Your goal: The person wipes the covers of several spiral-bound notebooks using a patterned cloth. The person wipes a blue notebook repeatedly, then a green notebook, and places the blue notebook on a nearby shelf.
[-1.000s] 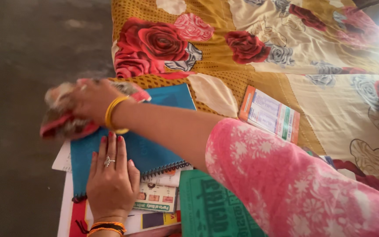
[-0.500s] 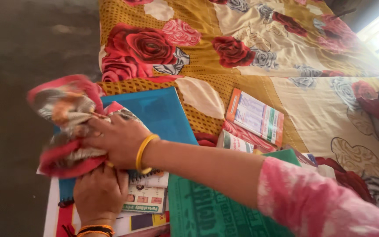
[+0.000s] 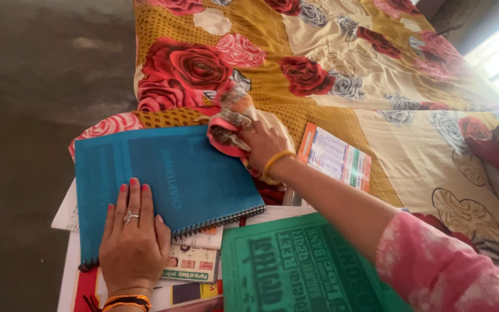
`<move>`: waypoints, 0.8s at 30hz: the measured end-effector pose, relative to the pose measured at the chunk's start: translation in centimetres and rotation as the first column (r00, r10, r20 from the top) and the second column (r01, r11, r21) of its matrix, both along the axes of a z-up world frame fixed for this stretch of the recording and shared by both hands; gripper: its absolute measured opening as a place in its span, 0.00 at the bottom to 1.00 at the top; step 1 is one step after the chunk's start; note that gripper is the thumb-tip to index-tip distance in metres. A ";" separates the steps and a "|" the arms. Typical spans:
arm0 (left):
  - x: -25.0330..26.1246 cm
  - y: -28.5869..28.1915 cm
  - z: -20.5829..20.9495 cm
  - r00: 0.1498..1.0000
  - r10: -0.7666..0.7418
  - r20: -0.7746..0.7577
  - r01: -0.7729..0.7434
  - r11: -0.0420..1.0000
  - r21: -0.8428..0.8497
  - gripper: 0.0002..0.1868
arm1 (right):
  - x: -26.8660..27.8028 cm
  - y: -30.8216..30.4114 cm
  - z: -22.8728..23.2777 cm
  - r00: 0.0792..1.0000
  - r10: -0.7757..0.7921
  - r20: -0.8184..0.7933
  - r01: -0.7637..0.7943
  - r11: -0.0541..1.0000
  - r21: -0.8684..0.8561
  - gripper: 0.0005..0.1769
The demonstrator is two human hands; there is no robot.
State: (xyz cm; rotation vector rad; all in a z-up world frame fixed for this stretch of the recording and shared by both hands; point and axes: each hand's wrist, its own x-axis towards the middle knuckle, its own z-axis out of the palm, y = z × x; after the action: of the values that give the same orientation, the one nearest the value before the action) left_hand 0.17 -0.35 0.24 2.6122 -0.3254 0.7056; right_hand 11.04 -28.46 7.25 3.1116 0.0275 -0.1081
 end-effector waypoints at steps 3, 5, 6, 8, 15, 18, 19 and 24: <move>-0.1 0.1 -0.2 1.000 -0.001 0.008 0.001 1.000 -0.008 0.29 | -0.7 2.9 3.8 0.995 -0.003 -0.102 0.008 0.999 0.047 0.36; 0.0 0.2 -0.3 1.000 -0.012 0.018 0.012 1.000 -0.010 0.28 | -2.5 6.6 4.4 0.906 0.400 0.142 -0.413 0.908 0.077 0.42; 0.0 0.3 -0.3 1.000 -0.016 0.020 0.016 1.000 -0.007 0.27 | -3.6 8.5 4.2 0.615 0.704 0.355 -0.721 0.684 -0.108 0.49; -0.1 0.2 -0.5 0.999 -0.010 -0.031 0.010 1.000 -0.005 0.25 | -5.6 10.6 3.1 0.699 0.679 0.225 -0.700 0.714 0.019 0.47; -0.1 0.2 -0.5 1.000 -0.005 0.008 0.005 1.000 0.002 0.26 | -6.1 6.1 -0.6 0.813 0.553 0.184 -0.582 0.783 0.217 0.44; -0.2 0.1 -0.4 0.999 -0.002 0.037 0.002 1.000 -0.006 0.29 | -6.0 2.2 -1.0 0.890 0.447 0.091 -0.456 0.865 0.207 0.50; -0.2 0.1 -0.4 1.000 0.005 0.029 -0.005 1.000 -0.001 0.29 | -5.9 1.0 -0.9 0.876 0.467 0.117 -0.481 0.861 0.163 0.49; -0.2 0.0 0.0 1.000 0.007 0.027 -0.007 1.000 0.005 0.29 | -3.9 -1.0 0.6 0.975 0.208 0.074 -0.215 0.971 0.103 0.47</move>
State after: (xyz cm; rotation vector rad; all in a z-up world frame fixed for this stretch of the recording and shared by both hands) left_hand -0.05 -0.32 0.23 2.6113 -0.3268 0.7443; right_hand 7.16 -29.46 7.84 3.1939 0.3752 -0.0032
